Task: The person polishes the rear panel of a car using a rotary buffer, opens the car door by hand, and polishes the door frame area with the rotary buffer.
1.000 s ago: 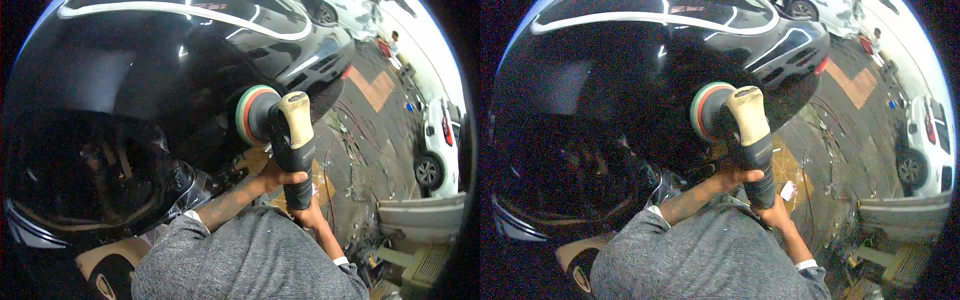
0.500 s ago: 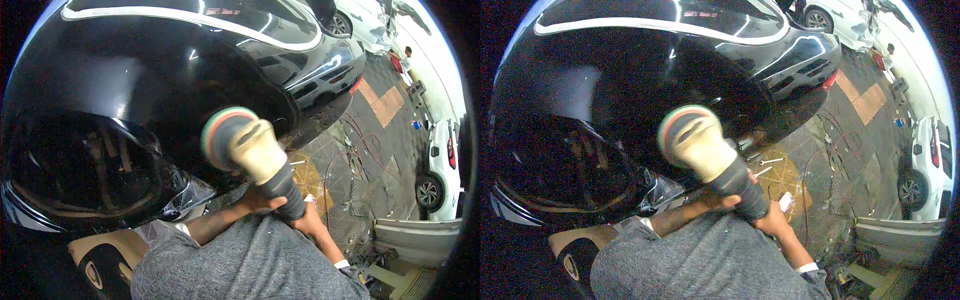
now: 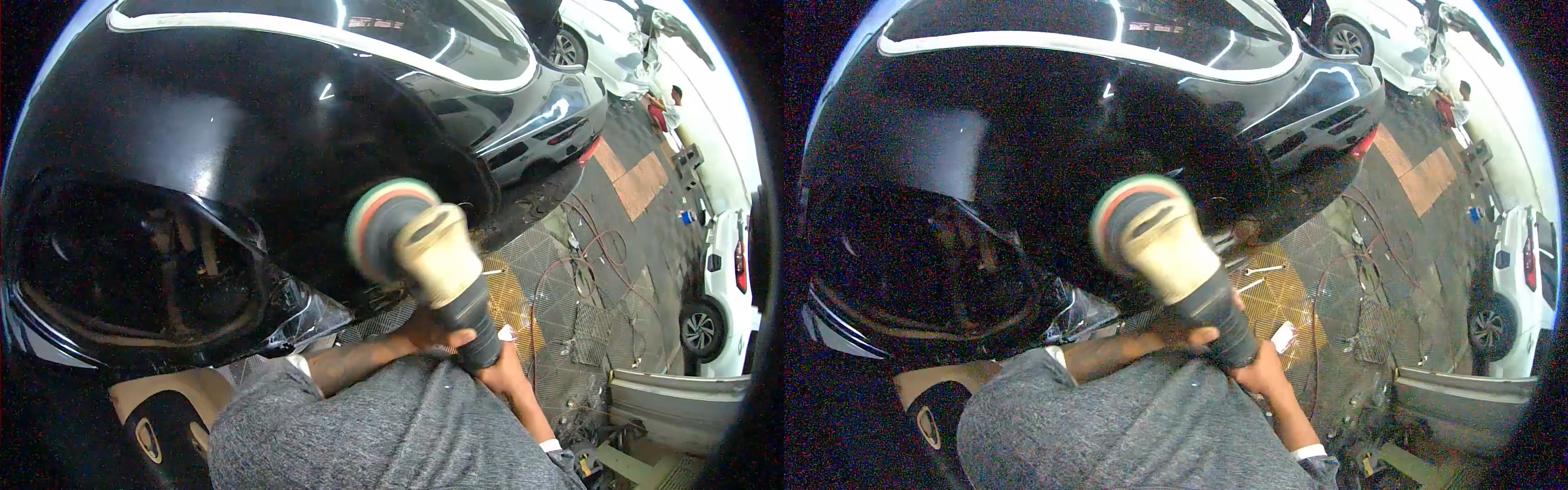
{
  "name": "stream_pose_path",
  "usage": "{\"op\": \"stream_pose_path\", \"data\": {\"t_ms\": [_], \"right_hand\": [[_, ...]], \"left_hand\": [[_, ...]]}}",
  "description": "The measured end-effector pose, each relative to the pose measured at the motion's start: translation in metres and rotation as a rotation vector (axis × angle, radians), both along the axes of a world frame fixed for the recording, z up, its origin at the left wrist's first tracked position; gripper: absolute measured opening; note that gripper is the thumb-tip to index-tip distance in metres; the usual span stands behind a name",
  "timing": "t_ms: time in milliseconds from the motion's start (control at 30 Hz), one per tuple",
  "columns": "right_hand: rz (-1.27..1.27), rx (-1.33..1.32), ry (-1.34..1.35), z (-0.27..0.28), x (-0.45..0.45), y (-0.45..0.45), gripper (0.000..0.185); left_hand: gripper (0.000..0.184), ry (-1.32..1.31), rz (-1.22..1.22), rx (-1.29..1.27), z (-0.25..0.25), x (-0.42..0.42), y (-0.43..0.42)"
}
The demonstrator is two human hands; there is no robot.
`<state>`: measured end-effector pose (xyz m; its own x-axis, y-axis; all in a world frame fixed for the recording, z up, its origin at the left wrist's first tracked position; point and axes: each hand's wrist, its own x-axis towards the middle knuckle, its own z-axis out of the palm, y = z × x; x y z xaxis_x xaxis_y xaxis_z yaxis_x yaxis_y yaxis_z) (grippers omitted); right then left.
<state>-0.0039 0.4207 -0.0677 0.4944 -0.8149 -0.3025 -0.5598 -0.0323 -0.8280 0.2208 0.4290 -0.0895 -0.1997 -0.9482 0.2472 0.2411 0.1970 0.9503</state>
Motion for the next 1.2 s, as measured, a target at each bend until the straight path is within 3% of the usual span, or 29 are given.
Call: {"op": "stream_pose_path", "data": {"t_ms": [133, 200, 267, 300, 433, 567, 633, 733, 867, 933, 1000, 1200], "right_hand": [[-0.132, -0.03, -0.06, -0.004, 0.01, 0.007, 0.033], [-0.157, 0.024, -0.148, 0.005, 0.019, 0.009, 0.031], [-0.058, 0.057, -0.004, -0.009, 0.018, 0.01, 0.03], [-0.027, 0.08, -0.074, -0.023, 0.019, 0.011, 0.032], [0.136, 0.028, 0.072, -0.011, 0.026, 0.004, 0.037], [0.045, 0.11, 0.077, 0.007, 0.034, 0.009, 0.04], [0.019, 0.124, -0.005, -0.007, 0.031, 0.014, 0.039], [0.056, 0.087, -0.031, -0.009, 0.025, 0.02, 0.038], [0.151, 0.059, 0.114, 0.006, 0.03, 0.015, 0.038], [0.05, 0.098, 0.113, 0.012, 0.038, 0.021, 0.04], [0.048, 0.052, 0.016, -0.013, 0.033, 0.024, 0.042], [0.15, 0.036, 0.07, -0.014, 0.024, 0.025, 0.046]], "left_hand": [[0.072, 0.008, -0.06, 0.314, 0.051, -0.001, -0.028], [0.072, -0.038, -0.009, 0.201, 0.037, 0.0, -0.029], [0.07, -0.102, 0.075, 0.141, 0.024, 0.008, -0.013], [0.072, -0.232, 0.089, -0.019, 0.014, 0.018, -0.005], [0.066, -0.088, 0.07, 0.012, 0.013, 0.029, 0.031], [0.06, -0.251, 0.137, -0.01, 0.004, 0.028, 0.021], [0.075, -0.126, 0.069, 0.211, 0.03, 0.027, 0.014], [0.075, -0.201, 0.098, 0.063, 0.012, 0.027, 0.023], [0.072, 0.068, 0.138, 0.08, -0.004, 0.022, 0.046], [0.069, -0.277, 0.134, -0.039, 0.005, 0.032, 0.028], [0.068, -0.243, 0.107, 0.04, 0.008, 0.029, 0.028], [0.061, -0.057, 0.064, 0.045, -0.002, 0.03, 0.046]]}}
